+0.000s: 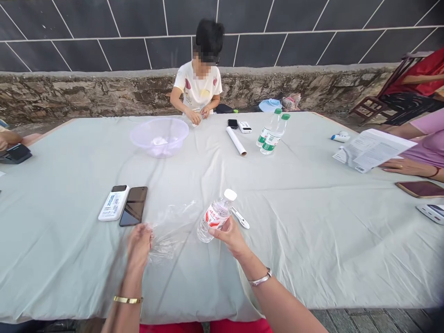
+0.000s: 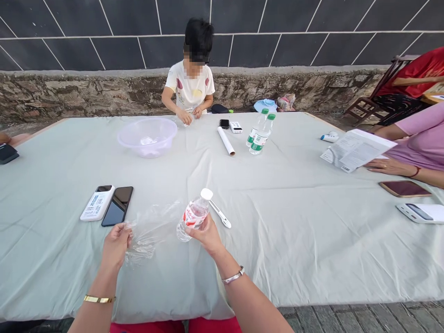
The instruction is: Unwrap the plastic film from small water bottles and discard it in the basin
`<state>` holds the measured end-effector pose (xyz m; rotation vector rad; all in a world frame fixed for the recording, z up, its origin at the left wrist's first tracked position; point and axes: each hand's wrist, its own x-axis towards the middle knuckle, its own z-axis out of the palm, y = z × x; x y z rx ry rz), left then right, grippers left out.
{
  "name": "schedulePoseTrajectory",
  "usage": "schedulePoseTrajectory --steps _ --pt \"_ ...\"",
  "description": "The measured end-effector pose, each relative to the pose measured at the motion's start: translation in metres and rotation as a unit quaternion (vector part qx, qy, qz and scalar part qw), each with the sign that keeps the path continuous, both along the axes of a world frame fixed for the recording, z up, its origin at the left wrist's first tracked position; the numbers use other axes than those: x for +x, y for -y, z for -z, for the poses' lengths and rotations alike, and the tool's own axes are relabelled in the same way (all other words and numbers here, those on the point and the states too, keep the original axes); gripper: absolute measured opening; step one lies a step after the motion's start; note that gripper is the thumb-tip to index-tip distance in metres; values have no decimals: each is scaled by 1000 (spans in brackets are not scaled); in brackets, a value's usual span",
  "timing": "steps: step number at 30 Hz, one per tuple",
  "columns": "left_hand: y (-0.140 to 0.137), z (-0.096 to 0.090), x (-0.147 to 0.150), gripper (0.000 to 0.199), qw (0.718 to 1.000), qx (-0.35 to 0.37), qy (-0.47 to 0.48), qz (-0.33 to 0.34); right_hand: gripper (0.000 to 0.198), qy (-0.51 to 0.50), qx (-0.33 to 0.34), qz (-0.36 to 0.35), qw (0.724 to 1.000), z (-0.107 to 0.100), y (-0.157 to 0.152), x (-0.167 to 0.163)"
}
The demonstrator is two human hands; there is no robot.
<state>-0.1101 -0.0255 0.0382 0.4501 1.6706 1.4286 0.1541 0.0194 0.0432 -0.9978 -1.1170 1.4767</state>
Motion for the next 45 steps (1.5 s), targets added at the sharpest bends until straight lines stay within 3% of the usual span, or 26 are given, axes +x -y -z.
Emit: schedulePoseTrajectory --steps 4,8,10,12,14,18,21,24,26,28,31,36,40,43,45 --pt "0 -4 3 30 998 -1 10 66 57 92 57 85 991 10 -3 1" --pt "5 -11 -3 67 1000 19 -20 10 62 136 59 114 982 12 -4 3" --pt "9 -20 -3 74 997 28 -67 9 64 158 57 122 978 14 -5 5" --pt "14 -29 2 79 984 49 -164 57 64 175 61 128 974 18 -7 6" --pt "18 -35 8 84 946 73 -278 152 65 186 67 130 972 21 -8 7" --pt "21 -31 13 86 821 84 -462 326 64 204 75 132 967 20 -10 8" --pt "17 -22 5 80 723 7 -590 359 63 203 68 129 968 18 -10 8" --pt "9 -23 -12 49 630 -114 -654 403 63 194 60 122 971 19 -10 9" --pt "4 -31 -26 29 598 -156 -662 424 63 190 61 125 972 22 -10 11" --pt "1 -41 -41 28 599 -166 -678 391 64 193 62 136 970 23 -11 13" --pt "3 -58 -58 23 634 -182 -670 341 63 214 63 150 963 23 -16 13" --pt "24 -79 -50 24 746 -149 -409 504 65 258 68 149 952 16 -28 6" --pt "43 -90 -30 50 827 -82 -286 477 74 339 90 126 928 4 -18 12" --pt "53 -105 -15 63 842 -53 -261 470 60 373 157 145 903 -18 11 17" --pt "55 -120 -3 62 824 -39 -243 510 50 340 237 81 907 -39 31 11"
